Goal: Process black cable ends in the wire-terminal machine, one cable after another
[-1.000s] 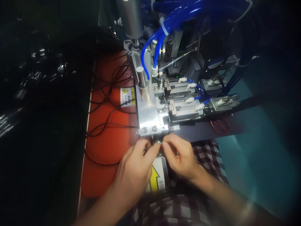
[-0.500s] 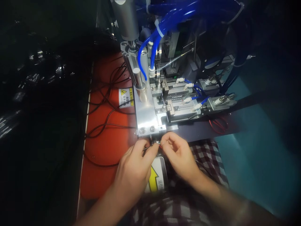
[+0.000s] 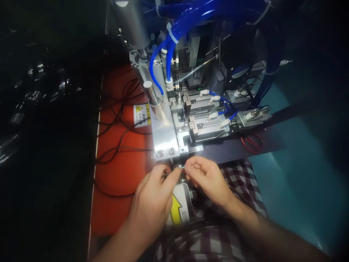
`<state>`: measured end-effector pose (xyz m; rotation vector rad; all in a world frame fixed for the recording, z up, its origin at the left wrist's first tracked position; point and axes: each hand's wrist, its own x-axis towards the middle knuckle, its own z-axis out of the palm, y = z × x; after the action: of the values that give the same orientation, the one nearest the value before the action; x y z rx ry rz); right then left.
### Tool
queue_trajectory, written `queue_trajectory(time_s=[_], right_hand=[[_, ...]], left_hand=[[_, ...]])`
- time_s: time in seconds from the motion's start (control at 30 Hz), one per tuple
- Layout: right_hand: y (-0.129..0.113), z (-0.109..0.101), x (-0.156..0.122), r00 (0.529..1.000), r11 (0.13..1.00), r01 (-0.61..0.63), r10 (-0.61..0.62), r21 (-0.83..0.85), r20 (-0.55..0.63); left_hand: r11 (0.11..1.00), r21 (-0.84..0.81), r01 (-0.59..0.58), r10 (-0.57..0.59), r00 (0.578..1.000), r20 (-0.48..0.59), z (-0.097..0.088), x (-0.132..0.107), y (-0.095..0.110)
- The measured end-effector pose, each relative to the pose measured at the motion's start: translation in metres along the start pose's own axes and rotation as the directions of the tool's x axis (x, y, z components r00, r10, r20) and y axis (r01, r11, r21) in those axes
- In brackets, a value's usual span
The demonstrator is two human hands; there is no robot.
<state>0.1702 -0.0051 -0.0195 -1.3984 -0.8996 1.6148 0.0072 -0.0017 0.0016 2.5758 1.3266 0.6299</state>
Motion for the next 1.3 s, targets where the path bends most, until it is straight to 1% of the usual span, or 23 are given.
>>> queue_trajectory(time_s=[0.1, 0.17, 0.2, 0.23, 0.27, 0.33, 0.4, 0.43, 0.5, 0.6, 0.77, 0.83, 0.87, 0.9, 0.97, 1.03, 1.07, 1.1, 1.17, 1.3], right_hand=[[-0.002, 0.002, -0.002, 0.993, 0.986, 0.101, -0.108, -0.134, -0.046], [-0.004, 0.003, -0.004, 0.978, 0.947, 0.177, -0.199, -0.268, -0.056], [-0.005, 0.003, -0.004, 0.974, 0.929, 0.193, -0.220, -0.315, -0.054], [-0.006, 0.003, -0.004, 0.975, 0.924, 0.184, -0.214, -0.335, -0.055], [-0.007, 0.003, -0.003, 0.981, 0.932, 0.153, -0.184, -0.330, -0.065], [-0.009, 0.001, -0.002, 0.995, 0.965, 0.052, -0.073, -0.257, -0.071], [-0.011, -0.003, 0.000, 0.999, 0.985, -0.049, 0.046, -0.164, -0.019], [-0.011, -0.004, 0.001, 0.997, 0.989, -0.076, 0.078, -0.128, 0.012], [-0.010, -0.005, 0.000, 0.996, 0.994, -0.077, 0.080, -0.076, 0.037], [-0.007, -0.001, 0.000, 0.999, 0.999, -0.044, 0.044, -0.024, -0.020], [-0.006, 0.010, 0.005, 0.988, 0.988, -0.117, 0.126, 0.101, -0.094], [-0.007, 0.009, 0.005, 0.986, 0.982, -0.146, 0.155, 0.117, -0.066], [-0.008, 0.007, 0.005, 0.987, 0.985, -0.150, 0.154, 0.083, -0.038], [-0.008, 0.005, 0.003, 0.991, 0.991, -0.132, 0.132, 0.021, -0.020], [-0.009, 0.002, 0.000, 0.999, 0.988, -0.029, 0.025, -0.149, -0.029], [-0.009, 0.001, -0.004, 0.991, 0.951, 0.094, -0.119, -0.294, -0.068], [-0.008, 0.002, -0.004, 0.983, 0.932, 0.133, -0.168, -0.337, -0.079], [-0.008, 0.004, -0.005, 0.978, 0.920, 0.149, -0.192, -0.363, -0.083], [-0.007, 0.009, -0.003, 0.975, 0.919, 0.145, -0.195, -0.367, -0.104], [-0.006, 0.018, 0.001, 0.958, 0.944, 0.125, -0.195, -0.306, -0.211]], left_hand=[[0.999, 0.030, -0.027, 0.027, 1.000, 0.004, -0.001, 0.002, 0.001], [0.997, 0.055, -0.048, 0.048, 0.999, 0.010, -0.002, 0.003, 0.002], [0.996, 0.065, -0.056, 0.055, 0.998, 0.014, -0.003, 0.003, 0.002], [0.995, 0.076, -0.062, 0.061, 0.998, 0.015, -0.003, 0.003, 0.002], [0.994, 0.083, -0.064, 0.063, 0.998, 0.018, -0.004, 0.003, 0.002], [0.994, 0.087, -0.060, 0.057, 0.998, 0.033, -0.004, 0.003, 0.001], [0.996, 0.076, -0.051, 0.048, 0.998, 0.044, -0.004, 0.003, 0.001], [0.997, 0.067, -0.049, 0.045, 0.998, 0.047, -0.004, 0.003, 0.000], [0.998, 0.050, -0.046, 0.044, 0.998, 0.044, -0.004, 0.003, 0.000], [0.998, 0.041, -0.042, 0.041, 0.998, 0.037, -0.003, 0.003, -0.001], [0.999, 0.037, -0.032, 0.031, 0.999, 0.039, -0.003, 0.001, -0.001], [0.999, 0.016, -0.030, 0.030, 0.999, 0.032, -0.003, 0.000, -0.001], [1.000, -0.002, -0.028, 0.028, 0.999, 0.030, -0.002, 0.000, -0.001], [0.999, -0.023, -0.023, 0.024, 0.999, 0.025, -0.002, 0.000, -0.002], [0.998, -0.067, -0.004, 0.005, 1.000, 0.011, 0.000, -0.001, -0.002], [0.995, -0.102, 0.017, -0.017, 1.000, -0.006, 0.001, -0.001, -0.002], [0.994, -0.109, 0.027, -0.028, 1.000, -0.010, 0.001, -0.002, -0.003], [0.993, -0.110, 0.036, -0.038, 0.999, -0.009, 0.001, -0.002, -0.002], [0.994, -0.106, 0.038, -0.038, 0.999, -0.002, 0.001, -0.003, -0.002], [0.995, -0.096, 0.012, -0.012, 1.000, -0.003, -0.001, -0.002, -0.002]])
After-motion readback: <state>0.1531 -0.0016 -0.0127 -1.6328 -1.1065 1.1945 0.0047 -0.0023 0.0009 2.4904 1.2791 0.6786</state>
